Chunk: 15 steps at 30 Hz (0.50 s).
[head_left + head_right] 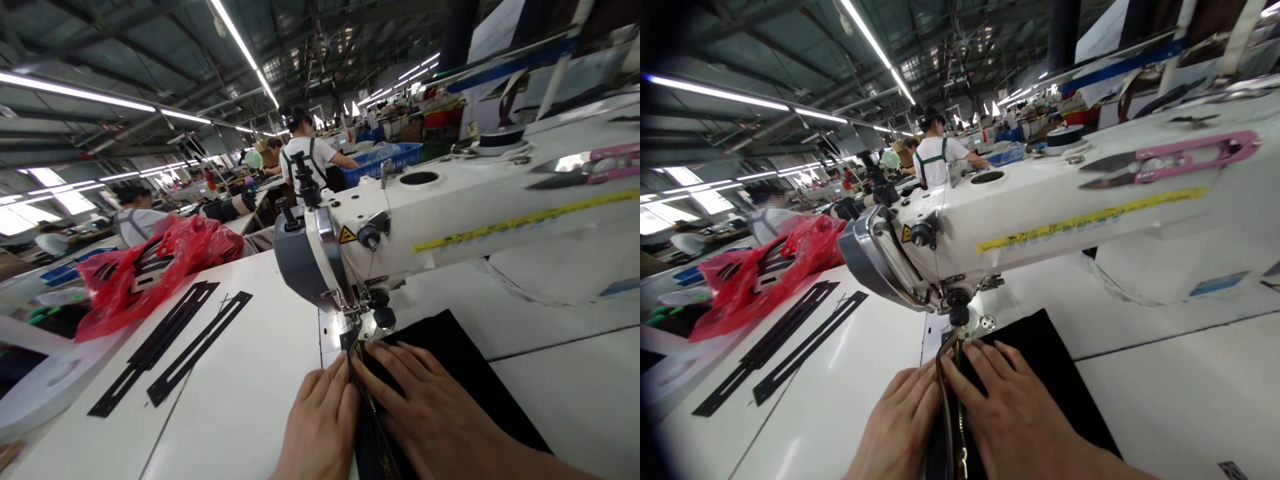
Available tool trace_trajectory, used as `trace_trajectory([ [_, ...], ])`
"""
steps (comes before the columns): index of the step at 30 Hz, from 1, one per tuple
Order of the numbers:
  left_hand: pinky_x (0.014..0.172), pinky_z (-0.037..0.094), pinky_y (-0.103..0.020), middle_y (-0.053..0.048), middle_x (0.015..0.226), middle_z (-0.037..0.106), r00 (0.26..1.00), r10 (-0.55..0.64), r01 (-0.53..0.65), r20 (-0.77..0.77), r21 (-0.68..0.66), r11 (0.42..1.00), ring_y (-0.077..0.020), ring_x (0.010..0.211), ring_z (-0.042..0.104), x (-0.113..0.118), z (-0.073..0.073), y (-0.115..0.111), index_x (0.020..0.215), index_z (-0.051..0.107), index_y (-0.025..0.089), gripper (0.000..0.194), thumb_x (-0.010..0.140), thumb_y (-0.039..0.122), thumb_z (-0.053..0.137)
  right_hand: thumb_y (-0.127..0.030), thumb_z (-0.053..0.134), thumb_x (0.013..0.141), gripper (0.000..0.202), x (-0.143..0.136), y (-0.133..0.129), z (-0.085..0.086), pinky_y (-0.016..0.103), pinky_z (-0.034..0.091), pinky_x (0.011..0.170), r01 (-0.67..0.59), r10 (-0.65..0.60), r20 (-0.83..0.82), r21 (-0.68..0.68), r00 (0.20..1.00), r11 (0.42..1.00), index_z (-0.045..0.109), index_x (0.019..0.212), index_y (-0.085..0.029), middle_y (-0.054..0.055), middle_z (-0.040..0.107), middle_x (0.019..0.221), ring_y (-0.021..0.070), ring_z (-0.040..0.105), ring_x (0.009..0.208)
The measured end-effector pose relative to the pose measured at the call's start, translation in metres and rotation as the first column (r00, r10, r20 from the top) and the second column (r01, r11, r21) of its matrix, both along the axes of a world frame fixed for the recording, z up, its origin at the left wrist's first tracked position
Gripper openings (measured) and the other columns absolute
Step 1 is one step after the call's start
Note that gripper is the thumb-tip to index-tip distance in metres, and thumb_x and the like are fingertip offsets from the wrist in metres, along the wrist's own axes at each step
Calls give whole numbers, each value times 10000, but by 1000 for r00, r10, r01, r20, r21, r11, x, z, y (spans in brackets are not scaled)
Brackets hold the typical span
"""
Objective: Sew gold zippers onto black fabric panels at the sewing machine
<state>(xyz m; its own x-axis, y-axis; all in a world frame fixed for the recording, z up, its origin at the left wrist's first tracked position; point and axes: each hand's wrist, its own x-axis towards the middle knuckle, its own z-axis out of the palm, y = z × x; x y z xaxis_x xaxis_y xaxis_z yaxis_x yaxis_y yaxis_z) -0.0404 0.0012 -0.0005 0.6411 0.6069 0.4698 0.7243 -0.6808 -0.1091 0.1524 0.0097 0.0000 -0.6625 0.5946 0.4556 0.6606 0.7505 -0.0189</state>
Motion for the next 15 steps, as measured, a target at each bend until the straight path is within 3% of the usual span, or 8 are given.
trace_trajectory([
  [4,784,532,-325,-144,1078,644,999,-43,44,-28,23,999,-231,1014,609,-5,-2,1,1071,566,98,312,923,118,292,-372,443,841,570,0,0,1,430,344,972,-13,8,-25,-190,1000,982,339,1387,-242,96,453,1354,243,426,1222],
  [8,783,508,-324,-146,1097,624,997,-64,66,-48,58,996,-228,1038,586,-8,-2,3,1128,543,104,327,918,112,292,-392,394,885,584,2,-2,2,433,252,1034,-27,21,-23,-323,1000,946,239,1428,-242,110,374,1409,237,333,1286],
  [15,795,503,-319,-138,1059,640,996,-75,78,-49,54,995,-224,1034,586,-7,-2,2,1089,560,103,306,920,109,305,-402,401,877,595,2,-5,2,437,239,1048,-25,17,-26,-334,1000,942,239,1427,-243,100,367,1415,238,318,1292],
])
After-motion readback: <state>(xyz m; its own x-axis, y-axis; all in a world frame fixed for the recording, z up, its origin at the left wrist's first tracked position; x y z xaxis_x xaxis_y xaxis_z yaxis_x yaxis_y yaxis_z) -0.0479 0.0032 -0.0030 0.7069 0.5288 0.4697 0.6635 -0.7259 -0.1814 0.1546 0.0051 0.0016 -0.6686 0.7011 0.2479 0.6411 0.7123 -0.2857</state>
